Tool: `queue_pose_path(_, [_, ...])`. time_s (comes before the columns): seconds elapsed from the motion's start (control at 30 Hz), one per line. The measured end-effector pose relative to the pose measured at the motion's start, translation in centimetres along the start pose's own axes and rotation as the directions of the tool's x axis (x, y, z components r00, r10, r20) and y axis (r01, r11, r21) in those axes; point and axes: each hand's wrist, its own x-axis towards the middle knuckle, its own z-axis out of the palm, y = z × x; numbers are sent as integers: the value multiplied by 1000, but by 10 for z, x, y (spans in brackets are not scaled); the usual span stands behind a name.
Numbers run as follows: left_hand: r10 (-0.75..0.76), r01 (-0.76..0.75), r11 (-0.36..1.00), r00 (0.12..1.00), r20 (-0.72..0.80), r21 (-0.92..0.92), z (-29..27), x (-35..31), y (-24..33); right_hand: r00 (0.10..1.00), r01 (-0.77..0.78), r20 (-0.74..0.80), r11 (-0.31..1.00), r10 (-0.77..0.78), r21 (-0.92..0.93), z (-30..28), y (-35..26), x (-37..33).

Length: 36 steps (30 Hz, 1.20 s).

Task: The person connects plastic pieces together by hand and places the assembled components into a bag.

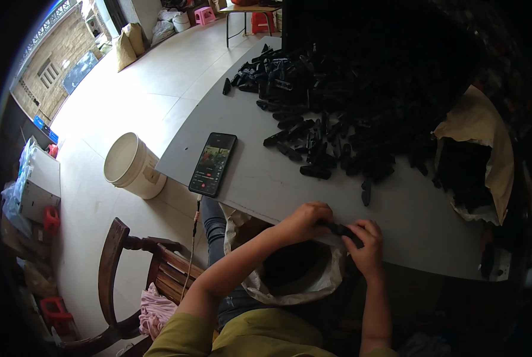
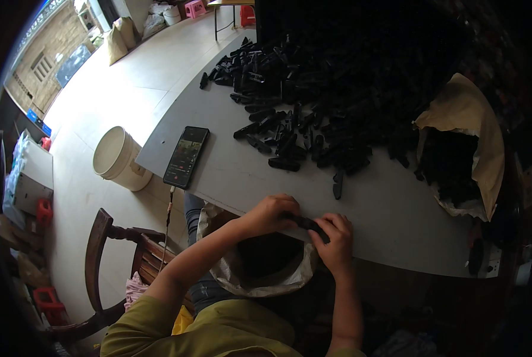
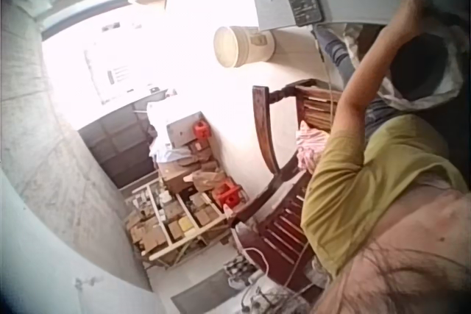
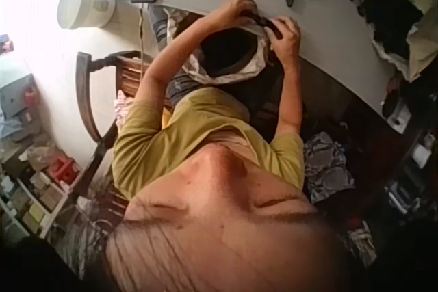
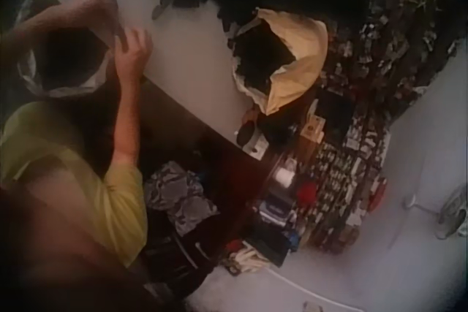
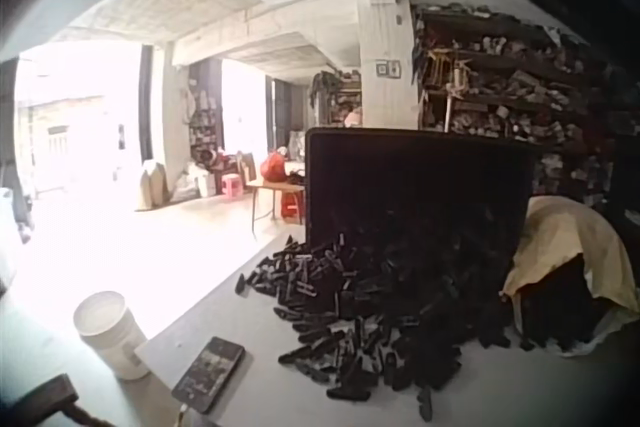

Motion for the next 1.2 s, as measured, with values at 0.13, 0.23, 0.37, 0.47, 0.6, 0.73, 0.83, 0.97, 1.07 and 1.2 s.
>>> queue_pose_path(0.13, [56,-57,997,998,-12,-55,5,4,-6,994,-93,58,995,91,33,-9,9,-6])
queue_pose_path(0.23, [41,-37,996,998,42,-81,1,8,1,996,35,84,997,-29,-67,-4,5,-1])
queue_pose_path(0.37, [30,-29,999,999,26,-42,3,4,1,998,14,65,1000,-14,-6,0,12,-7])
queue_pose_path(0.47, [17,-16,999,999,29,-42,2,4,5,994,-92,72,993,87,79,-13,12,-13])
queue_pose_path(0.6, [-3,5,999,999,39,-51,2,4,5,992,-92,87,995,88,43,-12,14,-15])
queue_pose_path(0.73, [14,-13,999,999,39,-30,3,6,6,999,45,24,994,-43,-96,5,5,-10])
queue_pose_path(0.83, [15,-19,999,995,99,34,-1,1,9,987,68,146,997,-64,-23,-2,13,-6])
queue_pose_path(0.97, [21,-33,997,985,169,69,-17,-20,18,995,-95,-34,990,99,105,-43,70,13])
queue_pose_path(1.07, [64,-66,998,981,182,6,-27,-28,18,887,-288,-400,954,232,-86,-91,149,42])
queue_pose_path(1.2, [4,9,991,996,91,-133,-31,-31,10,787,-513,-586,731,191,-451,-154,262,78])
